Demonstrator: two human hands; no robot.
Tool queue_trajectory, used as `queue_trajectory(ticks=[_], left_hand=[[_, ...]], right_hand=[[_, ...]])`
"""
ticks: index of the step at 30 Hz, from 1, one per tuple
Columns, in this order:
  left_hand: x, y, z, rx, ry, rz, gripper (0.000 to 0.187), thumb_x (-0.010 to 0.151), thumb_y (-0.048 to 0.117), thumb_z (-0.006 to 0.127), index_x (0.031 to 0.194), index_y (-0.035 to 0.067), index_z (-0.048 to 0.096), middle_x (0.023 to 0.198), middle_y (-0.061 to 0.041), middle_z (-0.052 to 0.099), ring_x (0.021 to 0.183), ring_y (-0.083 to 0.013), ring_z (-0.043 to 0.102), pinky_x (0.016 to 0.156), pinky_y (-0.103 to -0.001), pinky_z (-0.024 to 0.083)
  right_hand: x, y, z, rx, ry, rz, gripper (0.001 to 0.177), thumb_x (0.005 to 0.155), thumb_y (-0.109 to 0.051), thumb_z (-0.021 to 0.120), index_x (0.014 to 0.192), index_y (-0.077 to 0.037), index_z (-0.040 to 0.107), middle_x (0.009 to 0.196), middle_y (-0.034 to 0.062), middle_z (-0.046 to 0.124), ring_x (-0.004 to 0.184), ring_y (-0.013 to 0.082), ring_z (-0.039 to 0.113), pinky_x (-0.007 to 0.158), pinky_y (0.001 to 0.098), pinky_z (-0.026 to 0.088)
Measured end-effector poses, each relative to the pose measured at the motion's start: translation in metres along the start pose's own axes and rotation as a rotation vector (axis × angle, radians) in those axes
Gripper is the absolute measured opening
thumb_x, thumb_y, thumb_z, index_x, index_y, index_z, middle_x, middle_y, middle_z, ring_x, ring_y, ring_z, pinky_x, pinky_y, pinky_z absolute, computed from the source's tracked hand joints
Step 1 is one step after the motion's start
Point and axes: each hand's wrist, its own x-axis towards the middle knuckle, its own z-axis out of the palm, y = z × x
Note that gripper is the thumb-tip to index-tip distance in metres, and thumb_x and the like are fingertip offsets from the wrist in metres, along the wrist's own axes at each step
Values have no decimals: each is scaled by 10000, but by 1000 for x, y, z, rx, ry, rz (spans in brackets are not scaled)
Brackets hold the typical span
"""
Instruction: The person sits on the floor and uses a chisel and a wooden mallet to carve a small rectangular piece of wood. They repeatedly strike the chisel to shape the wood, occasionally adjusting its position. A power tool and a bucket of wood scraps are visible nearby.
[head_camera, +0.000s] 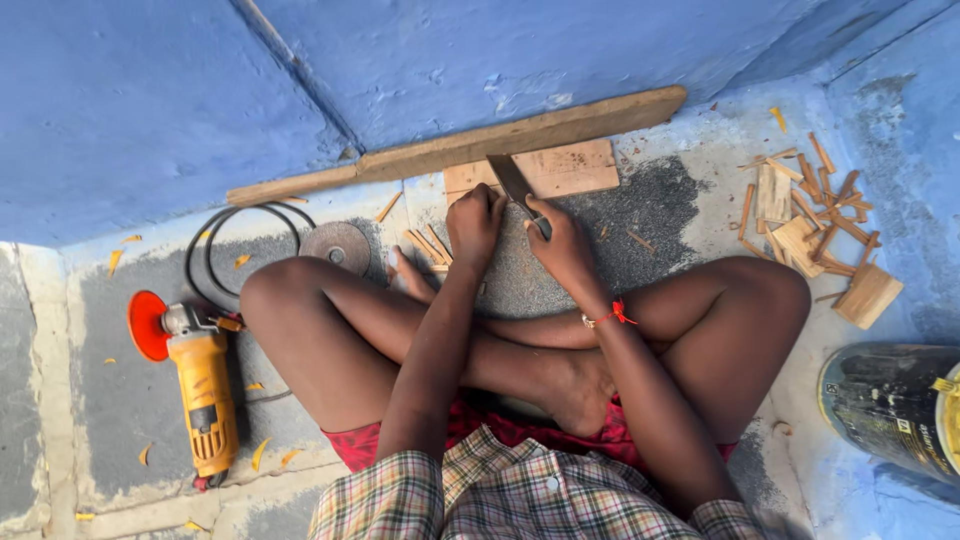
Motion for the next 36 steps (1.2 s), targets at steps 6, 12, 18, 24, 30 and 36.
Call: queue_trajectory(ticks=[6, 12, 18, 24, 30, 36], left_hand=[[1, 11, -17, -4, 17, 103, 277, 888, 207, 697, 1123, 62, 668, 968, -183, 720, 818, -422, 689, 694, -507, 542], [-3, 7, -15, 57, -33, 112, 266, 978, 222, 639, 1236, 172, 681, 1030, -145, 736, 852, -378, 721, 772, -480, 581], [-2, 16, -19, 115, -93, 71, 372, 928, 229, 645, 1289, 138, 652, 1067, -159, 722, 846, -394, 714, 731, -497, 575], [-3, 19, -23, 140, -105, 64, 365, 950, 244, 621, 1307, 180, 662, 1071, -141, 725, 861, -389, 719, 750, -502, 578], [-2, 16, -20, 109, -68, 38, 281, 923, 263, 666, 1180, 149, 677, 1054, -144, 732, 848, -401, 715, 728, -511, 569], [1, 10, -13, 162, -86, -45, 273, 907, 312, 716, 1005, 84, 603, 914, -169, 728, 787, -412, 706, 674, -527, 548]], right_hand=[[-18, -7, -18, 255, -80, 377, 457, 975, -215, 665, 1429, -167, 649, 686, 120, 655, 533, 205, 573, 513, 369, 489], [-27, 1, -44, 297, 23, 375, 434, 991, -223, 641, 1419, -150, 620, 566, -8, 560, 426, 71, 516, 401, 274, 439], [-32, -1, -51, 308, 16, 393, 446, 989, -210, 637, 1427, -139, 597, 595, -30, 561, 440, 62, 518, 403, 274, 445], [-36, -19, -45, 242, -32, 331, 431, 967, -191, 654, 1393, -126, 636, 580, 25, 576, 434, 57, 525, 413, 278, 447], [-43, -21, -37, -28, 91, -82, 379, 933, -145, 712, 1301, -62, 678, 955, 217, 734, 795, 360, 727, 733, 445, 568], [-53, -51, -50, -102, -29, 8, 462, 872, -92, 673, 1334, -80, 672, 984, 251, 717, 933, 431, 677, 870, 498, 527]])
